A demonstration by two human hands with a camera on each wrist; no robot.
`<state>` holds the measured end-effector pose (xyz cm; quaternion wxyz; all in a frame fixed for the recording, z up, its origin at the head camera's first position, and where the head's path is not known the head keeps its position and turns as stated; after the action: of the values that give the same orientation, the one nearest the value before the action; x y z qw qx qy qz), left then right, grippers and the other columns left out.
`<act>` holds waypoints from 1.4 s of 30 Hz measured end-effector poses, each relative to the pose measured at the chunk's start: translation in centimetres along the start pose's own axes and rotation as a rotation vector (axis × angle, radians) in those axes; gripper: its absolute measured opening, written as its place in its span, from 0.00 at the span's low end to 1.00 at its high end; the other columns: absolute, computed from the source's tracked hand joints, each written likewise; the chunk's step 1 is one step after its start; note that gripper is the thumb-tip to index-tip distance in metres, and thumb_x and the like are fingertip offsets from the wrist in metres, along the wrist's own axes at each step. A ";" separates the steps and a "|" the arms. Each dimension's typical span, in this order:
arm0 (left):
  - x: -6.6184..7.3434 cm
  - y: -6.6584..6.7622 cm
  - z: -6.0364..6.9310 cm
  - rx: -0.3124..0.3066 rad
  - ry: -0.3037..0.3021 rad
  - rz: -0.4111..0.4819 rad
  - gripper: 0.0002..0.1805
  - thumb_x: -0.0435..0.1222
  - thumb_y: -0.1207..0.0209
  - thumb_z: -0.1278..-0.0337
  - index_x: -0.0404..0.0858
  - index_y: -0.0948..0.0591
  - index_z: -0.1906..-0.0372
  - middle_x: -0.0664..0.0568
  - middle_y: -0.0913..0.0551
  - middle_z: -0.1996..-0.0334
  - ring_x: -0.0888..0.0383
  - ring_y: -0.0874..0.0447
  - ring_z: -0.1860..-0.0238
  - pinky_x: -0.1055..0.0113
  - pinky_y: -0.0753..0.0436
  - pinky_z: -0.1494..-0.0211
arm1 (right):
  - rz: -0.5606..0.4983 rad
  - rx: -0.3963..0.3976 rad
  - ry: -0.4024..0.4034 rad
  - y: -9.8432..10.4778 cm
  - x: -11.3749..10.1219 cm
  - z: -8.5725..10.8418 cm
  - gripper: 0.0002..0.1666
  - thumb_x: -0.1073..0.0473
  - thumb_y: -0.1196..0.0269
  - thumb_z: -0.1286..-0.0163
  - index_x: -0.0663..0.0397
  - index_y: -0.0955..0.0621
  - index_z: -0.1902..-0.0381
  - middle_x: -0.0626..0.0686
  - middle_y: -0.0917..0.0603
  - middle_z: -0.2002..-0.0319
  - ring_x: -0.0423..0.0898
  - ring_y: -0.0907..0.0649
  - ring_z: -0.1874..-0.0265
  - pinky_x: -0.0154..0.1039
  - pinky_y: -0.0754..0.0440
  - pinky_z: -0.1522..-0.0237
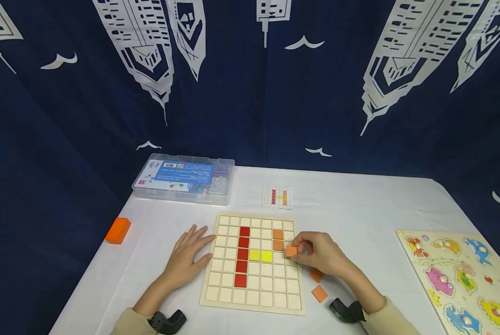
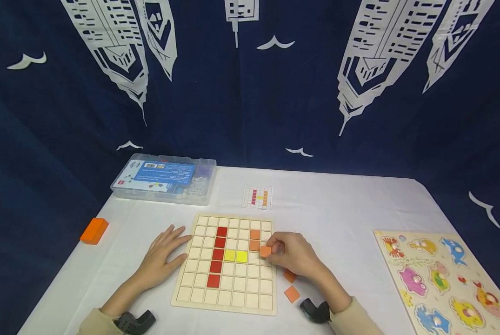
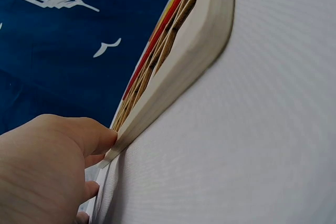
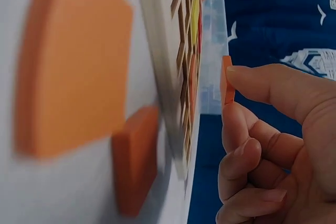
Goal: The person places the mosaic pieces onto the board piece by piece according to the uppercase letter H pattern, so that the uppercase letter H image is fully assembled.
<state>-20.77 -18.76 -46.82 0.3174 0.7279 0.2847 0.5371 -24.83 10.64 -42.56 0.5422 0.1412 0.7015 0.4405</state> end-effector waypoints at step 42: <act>0.2 0.0 0.1 0.002 -0.009 -0.017 0.25 0.38 0.37 0.41 0.42 0.22 0.37 0.42 0.33 0.28 0.38 0.49 0.24 0.40 0.53 0.24 | -0.138 0.028 0.064 2.3 -0.2 2.4 0.16 0.62 0.27 0.43 0.54 0.17 0.57 0.42 0.20 0.70 0.35 0.27 0.77 0.29 0.29 0.78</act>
<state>-20.67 -18.65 -46.70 0.3226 0.7279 0.2901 0.5309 -23.27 12.96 -40.68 0.5465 0.0858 0.7327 0.3964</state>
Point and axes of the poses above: each hand's wrist, its own z-axis away from the middle knuckle, its own y-axis out of the back of the hand, x = y × z, the point moved 10 cm from there along -z, towards the middle knuckle
